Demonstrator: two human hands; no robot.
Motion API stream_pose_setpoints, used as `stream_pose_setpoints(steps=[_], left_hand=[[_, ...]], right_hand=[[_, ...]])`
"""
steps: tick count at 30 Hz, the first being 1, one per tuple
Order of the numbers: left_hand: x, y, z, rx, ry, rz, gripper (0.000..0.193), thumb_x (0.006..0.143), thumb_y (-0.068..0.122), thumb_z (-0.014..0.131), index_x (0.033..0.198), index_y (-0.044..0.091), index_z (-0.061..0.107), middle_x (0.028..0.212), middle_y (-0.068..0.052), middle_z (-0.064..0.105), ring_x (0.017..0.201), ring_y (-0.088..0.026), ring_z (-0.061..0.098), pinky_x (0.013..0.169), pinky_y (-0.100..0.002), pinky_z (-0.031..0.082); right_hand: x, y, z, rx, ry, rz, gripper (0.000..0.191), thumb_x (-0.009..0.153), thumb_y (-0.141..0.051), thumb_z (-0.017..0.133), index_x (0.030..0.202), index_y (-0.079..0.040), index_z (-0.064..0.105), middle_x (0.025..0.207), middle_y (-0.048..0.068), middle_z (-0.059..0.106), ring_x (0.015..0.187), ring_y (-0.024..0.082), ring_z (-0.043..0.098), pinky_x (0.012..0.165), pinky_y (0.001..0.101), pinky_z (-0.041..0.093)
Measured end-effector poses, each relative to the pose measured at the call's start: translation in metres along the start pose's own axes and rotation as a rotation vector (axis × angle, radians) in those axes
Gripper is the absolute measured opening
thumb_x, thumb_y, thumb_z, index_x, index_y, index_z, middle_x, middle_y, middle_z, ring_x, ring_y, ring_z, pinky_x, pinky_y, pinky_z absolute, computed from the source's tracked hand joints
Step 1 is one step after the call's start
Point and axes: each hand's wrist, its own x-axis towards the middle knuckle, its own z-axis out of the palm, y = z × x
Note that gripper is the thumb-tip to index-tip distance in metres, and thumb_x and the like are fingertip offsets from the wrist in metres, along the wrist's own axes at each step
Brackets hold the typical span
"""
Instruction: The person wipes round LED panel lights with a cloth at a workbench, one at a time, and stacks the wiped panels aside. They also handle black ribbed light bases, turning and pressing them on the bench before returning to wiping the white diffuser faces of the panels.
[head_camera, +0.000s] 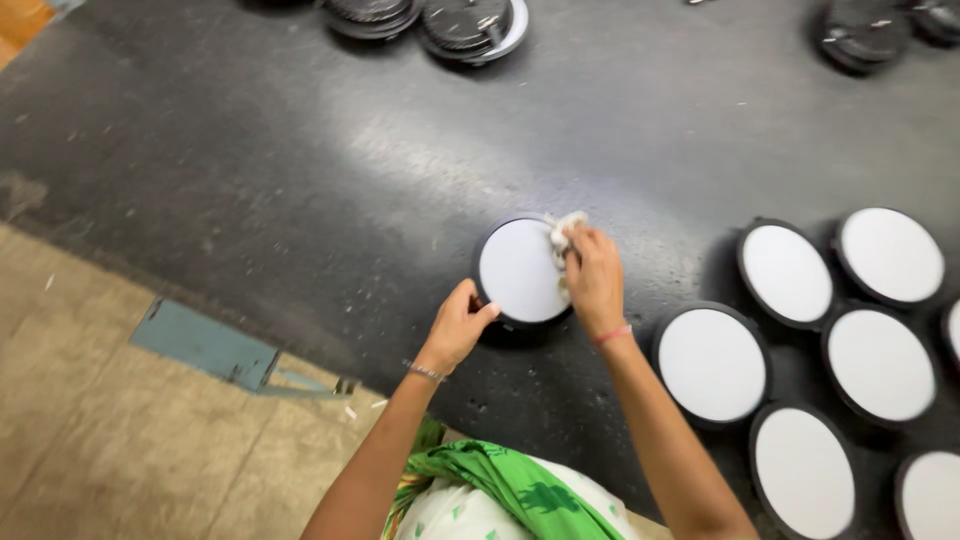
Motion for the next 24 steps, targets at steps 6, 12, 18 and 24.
stream_pose_setpoints(steps=[6, 12, 18, 24], left_hand=[[-0.001, -0.017, -0.001, -0.090, -0.059, 0.067, 0.021, 0.093, 0.010, 0.071, 0.092, 0.004, 0.051, 0.084, -0.002, 0.055, 0.079, -0.011, 0.050, 0.073, -0.028, 0.049], [-0.014, -0.036, -0.010, -0.589, -0.204, 0.003, 0.024, 0.093, -0.005, 0.049, 0.114, 0.003, 0.057, 0.110, -0.002, 0.061, 0.106, -0.012, 0.058, 0.097, -0.028, 0.049], [-0.009, -0.024, 0.001, -0.717, -0.058, -0.056, 0.015, 0.103, 0.009, 0.054, 0.117, 0.003, 0.056, 0.114, -0.010, 0.063, 0.107, -0.017, 0.064, 0.099, -0.037, 0.057], [-0.013, -0.012, 0.015, -0.661, 0.064, 0.019, 0.016, 0.100, 0.014, 0.066, 0.109, 0.006, 0.055, 0.105, -0.002, 0.060, 0.098, -0.011, 0.061, 0.086, -0.036, 0.062]], right_hand=[[0.046, -0.036, 0.036, 0.218, -0.159, -0.365, 0.040, 0.079, 0.012, 0.062, 0.115, -0.004, 0.070, 0.122, 0.014, 0.068, 0.118, 0.036, 0.060, 0.104, 0.0436, 0.046], [-0.044, -0.045, -0.031, 0.450, -0.765, -0.493, 0.042, 0.066, 0.016, 0.059, 0.096, -0.011, 0.073, 0.108, 0.005, 0.074, 0.111, 0.028, 0.068, 0.100, 0.0407, 0.052], [0.023, -0.003, -0.045, 0.368, -0.297, -0.189, 0.043, 0.081, 0.018, 0.057, 0.107, -0.010, 0.077, 0.106, 0.010, 0.075, 0.093, 0.023, 0.072, 0.084, 0.0346, 0.060], [0.009, -0.009, -0.008, 0.278, -0.325, -0.110, 0.038, 0.084, 0.010, 0.058, 0.112, -0.009, 0.075, 0.108, 0.011, 0.074, 0.101, 0.026, 0.068, 0.093, 0.0378, 0.054]])
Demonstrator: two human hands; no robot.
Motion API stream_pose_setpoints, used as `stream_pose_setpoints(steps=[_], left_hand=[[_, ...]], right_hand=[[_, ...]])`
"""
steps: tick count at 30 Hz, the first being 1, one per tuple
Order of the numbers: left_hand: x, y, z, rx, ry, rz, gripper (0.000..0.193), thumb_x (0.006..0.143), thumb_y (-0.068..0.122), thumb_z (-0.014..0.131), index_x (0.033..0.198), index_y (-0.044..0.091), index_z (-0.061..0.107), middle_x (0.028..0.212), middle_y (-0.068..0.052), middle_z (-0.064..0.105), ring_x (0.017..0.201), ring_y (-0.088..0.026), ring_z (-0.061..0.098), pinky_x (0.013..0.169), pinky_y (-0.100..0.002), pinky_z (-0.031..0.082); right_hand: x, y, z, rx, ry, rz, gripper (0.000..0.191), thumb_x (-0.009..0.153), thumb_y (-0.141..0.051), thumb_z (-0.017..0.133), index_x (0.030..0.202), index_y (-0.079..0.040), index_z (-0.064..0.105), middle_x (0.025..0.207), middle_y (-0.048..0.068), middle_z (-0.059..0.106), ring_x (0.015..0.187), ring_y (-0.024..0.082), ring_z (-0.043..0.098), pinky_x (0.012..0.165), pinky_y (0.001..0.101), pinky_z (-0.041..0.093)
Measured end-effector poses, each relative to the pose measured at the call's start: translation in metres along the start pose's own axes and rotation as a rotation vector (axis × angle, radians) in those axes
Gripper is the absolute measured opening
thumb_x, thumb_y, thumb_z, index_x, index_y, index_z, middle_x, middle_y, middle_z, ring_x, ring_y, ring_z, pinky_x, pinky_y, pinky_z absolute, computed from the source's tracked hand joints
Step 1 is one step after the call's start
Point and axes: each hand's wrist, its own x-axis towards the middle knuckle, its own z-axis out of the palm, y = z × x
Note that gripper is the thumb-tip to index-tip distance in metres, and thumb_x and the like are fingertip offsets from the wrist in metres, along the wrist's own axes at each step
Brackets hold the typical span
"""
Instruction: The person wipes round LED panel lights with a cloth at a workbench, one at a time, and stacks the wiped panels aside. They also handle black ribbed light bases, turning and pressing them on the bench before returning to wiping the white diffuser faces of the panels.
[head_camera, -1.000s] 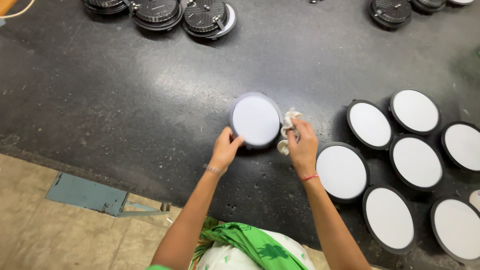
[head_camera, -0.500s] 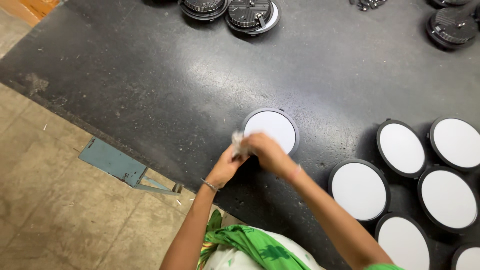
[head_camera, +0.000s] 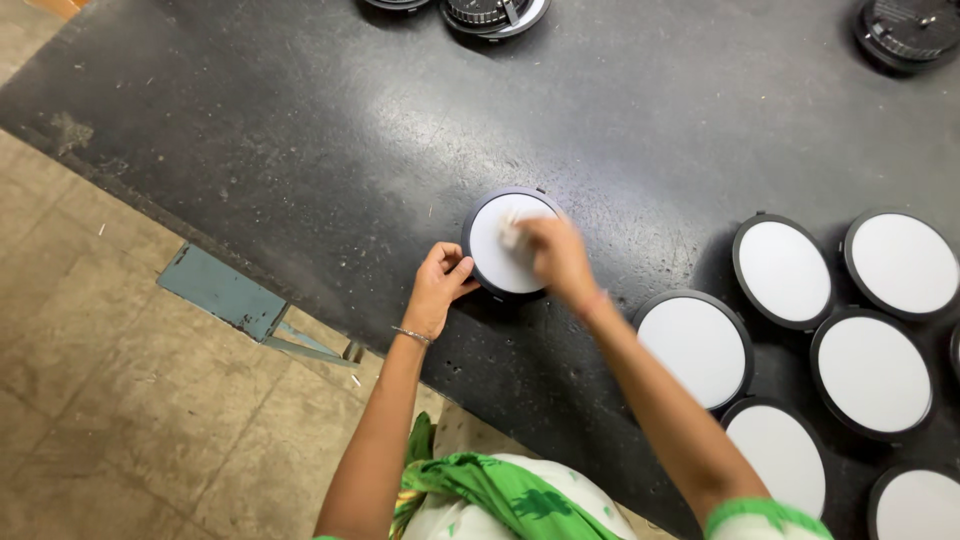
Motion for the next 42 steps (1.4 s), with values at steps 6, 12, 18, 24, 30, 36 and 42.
stream_pose_setpoints(steps=[6, 12, 18, 24, 30, 36, 42], left_hand=[[-0.002, 0.000, 0.004, -0.055, 0.044, -0.023, 0.014, 0.101, 0.014, 0.067, 0.106, 0.009, 0.055, 0.099, -0.001, 0.063, 0.093, -0.010, 0.063, 0.082, -0.032, 0.061], [-0.003, 0.007, 0.006, 0.003, -0.012, 0.007, 0.016, 0.098, 0.011, 0.067, 0.106, 0.007, 0.054, 0.102, -0.003, 0.062, 0.095, -0.012, 0.064, 0.083, -0.038, 0.065], [0.001, 0.004, 0.004, -0.077, -0.045, -0.026, 0.018, 0.097, 0.009, 0.067, 0.106, 0.006, 0.051, 0.105, -0.004, 0.058, 0.096, -0.012, 0.062, 0.083, -0.043, 0.066], [0.006, 0.005, 0.001, -0.083, -0.117, -0.128, 0.018, 0.097, 0.009, 0.066, 0.105, 0.005, 0.051, 0.105, -0.005, 0.056, 0.096, -0.013, 0.062, 0.083, -0.040, 0.066], [0.030, 0.036, -0.019, 0.078, -0.188, -0.207, 0.028, 0.094, 0.007, 0.067, 0.116, 0.005, 0.050, 0.111, -0.009, 0.058, 0.099, -0.016, 0.064, 0.079, -0.038, 0.066], [0.049, 0.070, -0.040, 0.040, -0.372, -0.301, 0.059, 0.094, 0.011, 0.064, 0.149, 0.013, 0.044, 0.138, -0.012, 0.058, 0.114, -0.017, 0.065, 0.087, -0.037, 0.062], [0.060, 0.075, -0.045, -0.198, -0.357, -0.471, 0.053, 0.102, 0.028, 0.055, 0.151, 0.008, 0.049, 0.130, -0.011, 0.064, 0.108, -0.020, 0.068, 0.084, -0.037, 0.063]], right_hand=[[-0.088, -0.019, -0.002, 0.104, -0.286, -0.211, 0.048, 0.069, 0.018, 0.060, 0.105, -0.010, 0.076, 0.112, 0.008, 0.075, 0.107, 0.028, 0.069, 0.095, 0.0396, 0.054], [0.032, 0.033, -0.031, -0.050, 0.047, -0.218, 0.044, 0.077, 0.018, 0.058, 0.105, -0.009, 0.078, 0.113, 0.010, 0.075, 0.105, 0.030, 0.068, 0.092, 0.0378, 0.055], [-0.057, 0.009, -0.013, -0.114, 0.322, -0.028, 0.036, 0.081, 0.015, 0.058, 0.107, -0.004, 0.074, 0.114, 0.015, 0.073, 0.104, 0.034, 0.068, 0.093, 0.0405, 0.054], [-0.128, -0.097, 0.036, 0.252, 0.130, 0.161, 0.046, 0.075, 0.018, 0.055, 0.109, -0.004, 0.076, 0.110, 0.015, 0.074, 0.096, 0.026, 0.071, 0.081, 0.0334, 0.058], [-0.057, -0.069, 0.005, 0.144, 0.463, 0.325, 0.035, 0.089, 0.014, 0.053, 0.114, -0.002, 0.072, 0.104, 0.011, 0.073, 0.082, 0.016, 0.070, 0.075, 0.0267, 0.056], [0.025, -0.025, 0.027, -0.287, 0.450, 0.175, 0.034, 0.084, 0.013, 0.059, 0.110, -0.004, 0.073, 0.112, 0.014, 0.071, 0.105, 0.035, 0.065, 0.093, 0.0414, 0.050], [0.013, -0.062, 0.071, -0.099, 0.141, 0.016, 0.043, 0.076, 0.015, 0.056, 0.112, -0.006, 0.070, 0.113, 0.011, 0.069, 0.113, 0.033, 0.063, 0.101, 0.0409, 0.051]])
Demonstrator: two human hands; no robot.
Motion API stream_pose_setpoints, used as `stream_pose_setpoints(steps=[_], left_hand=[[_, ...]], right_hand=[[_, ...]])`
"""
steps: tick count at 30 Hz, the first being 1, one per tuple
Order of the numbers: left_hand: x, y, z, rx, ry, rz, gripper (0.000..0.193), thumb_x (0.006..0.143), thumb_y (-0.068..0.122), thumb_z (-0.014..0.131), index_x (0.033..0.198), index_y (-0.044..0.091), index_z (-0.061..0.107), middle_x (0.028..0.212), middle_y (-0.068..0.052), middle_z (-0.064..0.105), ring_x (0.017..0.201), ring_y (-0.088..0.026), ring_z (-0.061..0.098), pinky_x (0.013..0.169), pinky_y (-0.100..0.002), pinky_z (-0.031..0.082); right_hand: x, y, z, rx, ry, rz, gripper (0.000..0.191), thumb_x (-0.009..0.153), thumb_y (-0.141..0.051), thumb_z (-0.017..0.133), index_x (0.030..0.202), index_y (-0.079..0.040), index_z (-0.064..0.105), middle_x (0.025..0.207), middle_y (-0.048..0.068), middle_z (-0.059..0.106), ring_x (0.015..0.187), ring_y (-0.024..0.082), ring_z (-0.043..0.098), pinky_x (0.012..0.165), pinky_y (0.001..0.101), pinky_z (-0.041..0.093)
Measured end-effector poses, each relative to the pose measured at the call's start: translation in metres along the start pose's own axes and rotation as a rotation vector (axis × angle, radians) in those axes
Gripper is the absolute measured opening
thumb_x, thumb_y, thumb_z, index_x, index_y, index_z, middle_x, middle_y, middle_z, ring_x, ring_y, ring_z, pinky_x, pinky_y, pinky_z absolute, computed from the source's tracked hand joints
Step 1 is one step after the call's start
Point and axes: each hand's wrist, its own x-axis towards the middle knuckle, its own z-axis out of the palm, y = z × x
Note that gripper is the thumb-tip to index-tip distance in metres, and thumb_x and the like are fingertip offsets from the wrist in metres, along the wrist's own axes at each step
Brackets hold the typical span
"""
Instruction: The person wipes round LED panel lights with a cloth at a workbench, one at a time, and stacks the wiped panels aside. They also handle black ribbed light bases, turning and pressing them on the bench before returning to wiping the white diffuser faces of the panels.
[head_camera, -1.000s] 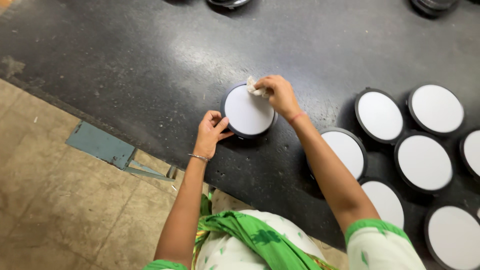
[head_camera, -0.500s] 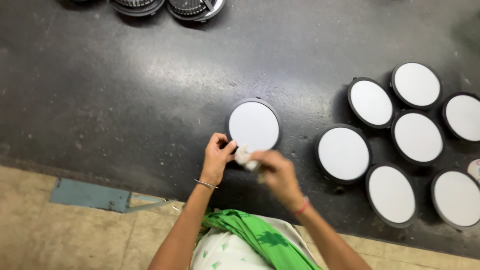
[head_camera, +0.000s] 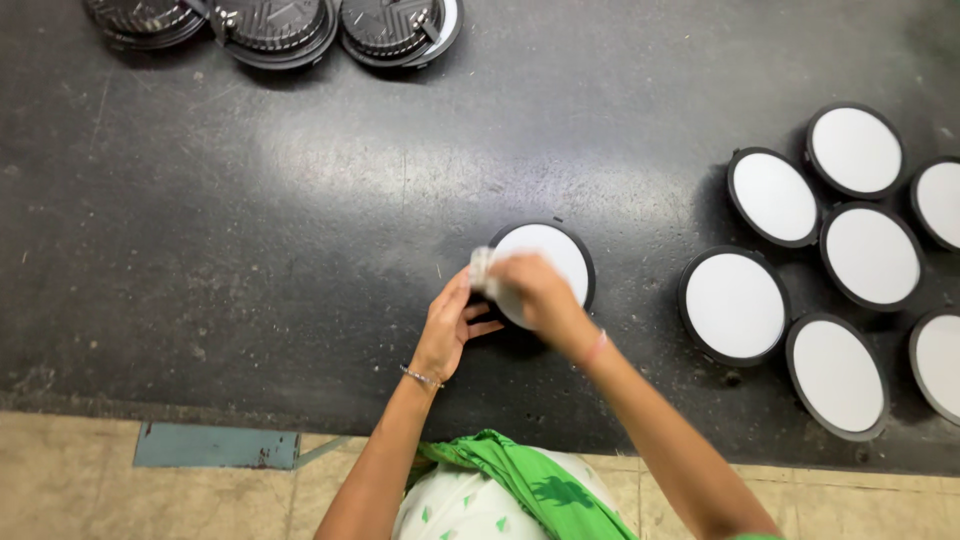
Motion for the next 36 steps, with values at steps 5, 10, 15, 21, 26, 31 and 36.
stream_pose_setpoints(steps=[5, 10, 15, 21, 26, 31, 36], left_hand=[[0.009, -0.004, 0.007, 0.232, 0.040, 0.073, 0.054, 0.098, 0.011, 0.063, 0.150, 0.009, 0.050, 0.126, -0.011, 0.065, 0.109, -0.019, 0.066, 0.084, -0.037, 0.062], [0.050, -0.014, 0.029, 0.249, 0.057, 0.054, 0.055, 0.096, 0.007, 0.062, 0.150, 0.010, 0.048, 0.125, -0.014, 0.066, 0.107, -0.020, 0.068, 0.081, -0.040, 0.065], [0.122, -0.051, 0.084, 0.178, -0.005, 0.035, 0.056, 0.095, 0.006, 0.058, 0.149, 0.011, 0.042, 0.124, -0.015, 0.064, 0.107, -0.023, 0.069, 0.081, -0.042, 0.067], [0.188, -0.065, 0.125, 0.426, -0.013, 0.131, 0.045, 0.094, 0.015, 0.069, 0.138, 0.008, 0.059, 0.127, -0.011, 0.061, 0.100, -0.022, 0.064, 0.075, -0.034, 0.060], [0.281, 0.046, 0.068, 0.482, 0.669, 0.854, 0.034, 0.087, 0.018, 0.076, 0.109, 0.001, 0.057, 0.101, -0.008, 0.059, 0.096, -0.021, 0.059, 0.089, -0.035, 0.050], [0.312, 0.177, -0.001, -0.045, 0.952, 0.725, 0.051, 0.096, 0.021, 0.070, 0.132, -0.004, 0.045, 0.095, -0.018, 0.069, 0.068, -0.021, 0.065, 0.060, -0.034, 0.056], [0.303, 0.210, -0.007, 0.021, 0.932, 0.613, 0.050, 0.088, 0.000, 0.061, 0.136, -0.001, 0.049, 0.105, -0.018, 0.069, 0.073, -0.027, 0.073, 0.060, -0.032, 0.062]], right_hand=[[-0.083, -0.039, -0.037, -0.072, -0.190, 0.130, 0.054, 0.064, 0.020, 0.056, 0.105, -0.009, 0.076, 0.118, 0.007, 0.073, 0.117, 0.031, 0.064, 0.098, 0.0387, 0.053], [-0.127, -0.041, -0.077, -0.010, 0.059, 0.396, 0.046, 0.071, 0.019, 0.058, 0.104, -0.007, 0.077, 0.114, 0.007, 0.075, 0.113, 0.027, 0.067, 0.094, 0.0356, 0.055], [-0.157, -0.044, -0.073, 0.023, 0.229, 0.540, 0.043, 0.076, 0.019, 0.054, 0.103, -0.004, 0.078, 0.113, 0.009, 0.076, 0.108, 0.025, 0.072, 0.093, 0.0337, 0.055], [-0.192, -0.022, -0.049, 0.020, 0.312, 0.570, 0.045, 0.074, 0.021, 0.050, 0.102, -0.003, 0.077, 0.115, 0.012, 0.076, 0.113, 0.024, 0.072, 0.097, 0.0320, 0.053], [-0.232, 0.015, -0.034, -0.007, 0.364, 0.580, 0.044, 0.081, 0.021, 0.048, 0.103, -0.004, 0.078, 0.114, 0.012, 0.077, 0.113, 0.021, 0.073, 0.099, 0.0290, 0.054], [-0.238, 0.035, -0.021, 0.074, 0.328, 0.555, 0.046, 0.079, 0.022, 0.051, 0.106, -0.004, 0.078, 0.112, 0.011, 0.078, 0.109, 0.019, 0.075, 0.095, 0.0285, 0.055], [-0.212, 0.026, -0.017, 0.042, 0.304, 0.720, 0.043, 0.081, 0.021, 0.054, 0.104, -0.005, 0.080, 0.116, 0.010, 0.078, 0.114, 0.020, 0.073, 0.099, 0.0308, 0.055]])
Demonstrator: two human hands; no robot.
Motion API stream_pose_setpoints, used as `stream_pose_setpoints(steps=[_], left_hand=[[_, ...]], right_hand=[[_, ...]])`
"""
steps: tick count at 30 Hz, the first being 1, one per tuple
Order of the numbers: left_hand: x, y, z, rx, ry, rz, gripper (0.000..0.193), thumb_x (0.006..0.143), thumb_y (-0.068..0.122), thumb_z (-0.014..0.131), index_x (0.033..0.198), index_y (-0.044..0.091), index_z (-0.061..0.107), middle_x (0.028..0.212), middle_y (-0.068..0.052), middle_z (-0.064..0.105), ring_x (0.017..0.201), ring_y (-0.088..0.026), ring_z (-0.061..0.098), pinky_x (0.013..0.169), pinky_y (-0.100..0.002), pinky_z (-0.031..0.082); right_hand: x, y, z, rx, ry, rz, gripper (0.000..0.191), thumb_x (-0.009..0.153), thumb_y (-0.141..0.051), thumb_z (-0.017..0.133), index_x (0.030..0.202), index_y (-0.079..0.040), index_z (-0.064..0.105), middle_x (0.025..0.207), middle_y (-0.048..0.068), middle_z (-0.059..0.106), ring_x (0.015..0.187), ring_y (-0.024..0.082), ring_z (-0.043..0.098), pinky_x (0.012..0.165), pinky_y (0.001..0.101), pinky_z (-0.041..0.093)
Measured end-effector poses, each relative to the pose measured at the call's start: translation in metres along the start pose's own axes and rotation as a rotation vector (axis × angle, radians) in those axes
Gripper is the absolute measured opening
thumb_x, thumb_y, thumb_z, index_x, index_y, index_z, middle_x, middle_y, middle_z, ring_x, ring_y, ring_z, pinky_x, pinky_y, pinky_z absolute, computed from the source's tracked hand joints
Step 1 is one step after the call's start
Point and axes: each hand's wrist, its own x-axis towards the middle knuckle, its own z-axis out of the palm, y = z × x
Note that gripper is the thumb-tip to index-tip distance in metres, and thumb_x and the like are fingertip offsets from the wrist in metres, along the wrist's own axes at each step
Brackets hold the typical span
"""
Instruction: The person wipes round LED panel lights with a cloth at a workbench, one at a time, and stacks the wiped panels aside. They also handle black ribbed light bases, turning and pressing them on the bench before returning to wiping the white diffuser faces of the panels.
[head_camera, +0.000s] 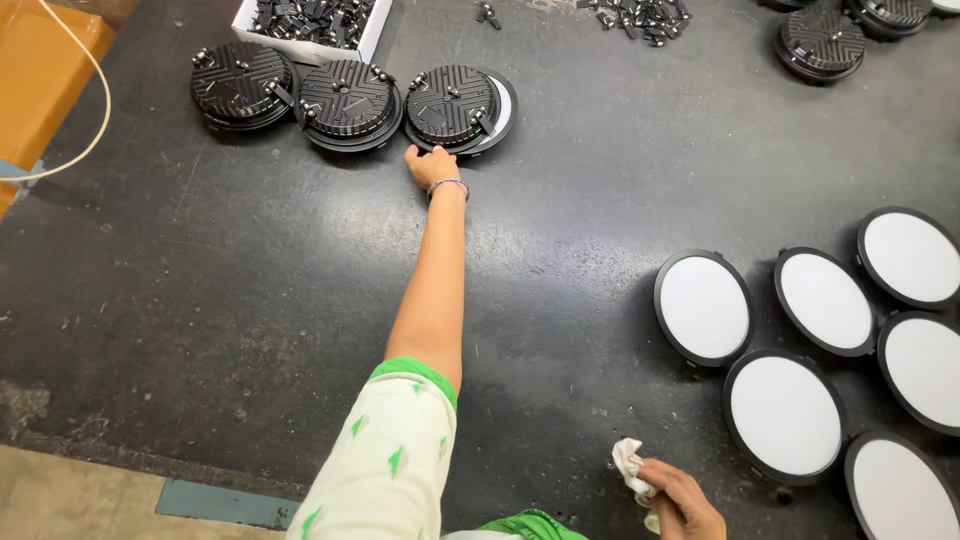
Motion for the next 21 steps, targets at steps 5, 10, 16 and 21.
stream_pose_setpoints(steps=[5, 10, 16, 21], left_hand=[[-0.001, 0.003, -0.012, -0.023, -0.126, -0.003, 0.055, 0.085, -0.009, 0.057, 0.138, 0.001, 0.052, 0.112, -0.009, 0.064, 0.075, -0.019, 0.070, 0.063, -0.030, 0.063], [-0.021, -0.032, -0.066, -0.070, -0.341, -0.006, 0.053, 0.090, -0.009, 0.055, 0.142, 0.004, 0.053, 0.099, -0.010, 0.071, 0.068, -0.012, 0.059, 0.062, -0.027, 0.053], [-0.085, -0.068, -0.182, 0.015, -0.444, -0.012, 0.040, 0.094, -0.005, 0.062, 0.134, -0.001, 0.059, 0.107, -0.009, 0.071, 0.082, -0.010, 0.067, 0.068, -0.024, 0.059], [-0.142, -0.035, -0.224, 0.118, -0.462, 0.184, 0.036, 0.095, -0.004, 0.063, 0.131, -0.003, 0.061, 0.115, -0.010, 0.069, 0.092, -0.012, 0.069, 0.074, -0.024, 0.060]], right_hand=[[0.009, -0.021, -0.006, -0.003, -0.049, 0.020, 0.045, 0.080, 0.021, 0.052, 0.106, -0.004, 0.078, 0.119, 0.010, 0.076, 0.116, 0.020, 0.071, 0.098, 0.0317, 0.055], [0.008, -0.039, -0.011, -0.001, -0.067, 0.007, 0.044, 0.081, 0.019, 0.053, 0.107, -0.005, 0.078, 0.119, 0.008, 0.077, 0.115, 0.019, 0.072, 0.094, 0.0305, 0.055], [0.009, -0.078, -0.020, -0.002, -0.090, -0.134, 0.042, 0.079, 0.019, 0.054, 0.107, -0.004, 0.075, 0.118, 0.010, 0.076, 0.108, 0.021, 0.073, 0.092, 0.0290, 0.054], [0.009, -0.098, -0.028, 0.056, -0.153, -0.180, 0.044, 0.079, 0.019, 0.052, 0.107, -0.004, 0.076, 0.118, 0.010, 0.075, 0.103, 0.022, 0.074, 0.086, 0.0290, 0.056]])
